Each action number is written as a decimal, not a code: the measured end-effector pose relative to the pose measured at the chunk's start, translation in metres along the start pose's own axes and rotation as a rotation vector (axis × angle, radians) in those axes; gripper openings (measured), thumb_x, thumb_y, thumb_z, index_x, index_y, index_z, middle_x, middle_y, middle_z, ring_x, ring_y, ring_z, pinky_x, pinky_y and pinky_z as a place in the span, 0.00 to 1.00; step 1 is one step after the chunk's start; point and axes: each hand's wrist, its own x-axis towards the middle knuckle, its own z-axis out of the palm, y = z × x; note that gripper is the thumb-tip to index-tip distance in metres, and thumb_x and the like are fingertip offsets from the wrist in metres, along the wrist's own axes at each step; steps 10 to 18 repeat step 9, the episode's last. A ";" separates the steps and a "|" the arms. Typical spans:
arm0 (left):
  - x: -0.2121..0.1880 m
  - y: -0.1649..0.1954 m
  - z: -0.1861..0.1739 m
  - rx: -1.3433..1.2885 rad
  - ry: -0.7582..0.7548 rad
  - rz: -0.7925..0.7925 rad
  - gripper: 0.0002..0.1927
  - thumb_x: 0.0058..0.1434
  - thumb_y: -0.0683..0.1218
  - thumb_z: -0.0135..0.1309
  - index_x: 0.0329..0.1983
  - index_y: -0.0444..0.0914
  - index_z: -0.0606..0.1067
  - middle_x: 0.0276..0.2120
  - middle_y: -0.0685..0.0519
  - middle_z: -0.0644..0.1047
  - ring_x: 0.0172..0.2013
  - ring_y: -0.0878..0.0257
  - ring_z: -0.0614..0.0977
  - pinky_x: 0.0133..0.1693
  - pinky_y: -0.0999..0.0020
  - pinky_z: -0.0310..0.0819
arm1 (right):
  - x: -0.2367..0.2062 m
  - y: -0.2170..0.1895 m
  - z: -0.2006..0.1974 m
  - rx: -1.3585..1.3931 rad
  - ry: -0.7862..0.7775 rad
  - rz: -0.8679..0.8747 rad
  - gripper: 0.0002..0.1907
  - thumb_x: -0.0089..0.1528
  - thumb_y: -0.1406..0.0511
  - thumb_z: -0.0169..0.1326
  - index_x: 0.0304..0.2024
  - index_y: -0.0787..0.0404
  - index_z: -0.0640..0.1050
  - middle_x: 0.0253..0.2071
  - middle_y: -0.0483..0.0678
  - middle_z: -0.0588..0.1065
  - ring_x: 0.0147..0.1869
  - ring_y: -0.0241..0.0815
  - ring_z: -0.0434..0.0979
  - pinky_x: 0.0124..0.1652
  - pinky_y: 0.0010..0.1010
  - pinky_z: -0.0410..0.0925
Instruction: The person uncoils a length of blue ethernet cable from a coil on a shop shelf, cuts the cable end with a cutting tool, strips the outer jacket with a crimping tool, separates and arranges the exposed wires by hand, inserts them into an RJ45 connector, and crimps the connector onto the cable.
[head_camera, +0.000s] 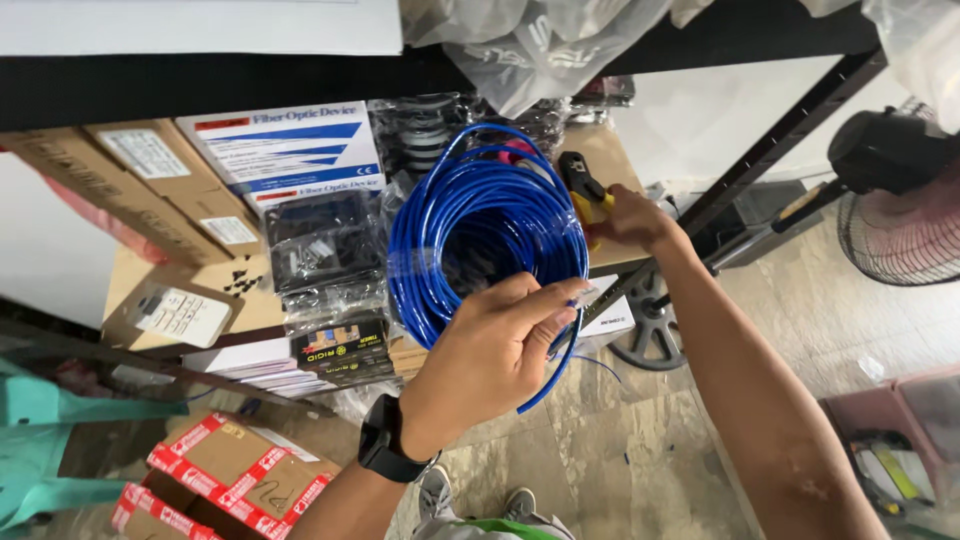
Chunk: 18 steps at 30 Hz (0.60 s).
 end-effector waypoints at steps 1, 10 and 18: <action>0.000 0.000 0.001 0.020 0.008 -0.007 0.12 0.68 0.40 0.55 0.54 0.38 0.79 0.26 0.47 0.72 0.25 0.52 0.74 0.29 0.58 0.67 | 0.003 -0.002 -0.001 0.018 0.009 -0.030 0.53 0.47 0.45 0.70 0.62 0.72 0.68 0.51 0.70 0.76 0.57 0.64 0.77 0.54 0.46 0.69; 0.008 -0.007 0.005 0.021 -0.040 -0.010 0.14 0.65 0.35 0.53 0.54 0.35 0.78 0.34 0.46 0.78 0.33 0.52 0.81 0.37 0.62 0.76 | -0.001 -0.012 0.000 0.204 0.114 0.171 0.53 0.45 0.48 0.69 0.64 0.69 0.67 0.52 0.67 0.77 0.57 0.60 0.80 0.57 0.43 0.70; 0.008 -0.007 0.005 0.021 -0.040 -0.010 0.14 0.65 0.35 0.53 0.54 0.35 0.78 0.34 0.46 0.78 0.33 0.52 0.81 0.37 0.62 0.76 | -0.001 -0.012 0.000 0.204 0.114 0.171 0.53 0.45 0.48 0.69 0.64 0.69 0.67 0.52 0.67 0.77 0.57 0.60 0.80 0.57 0.43 0.70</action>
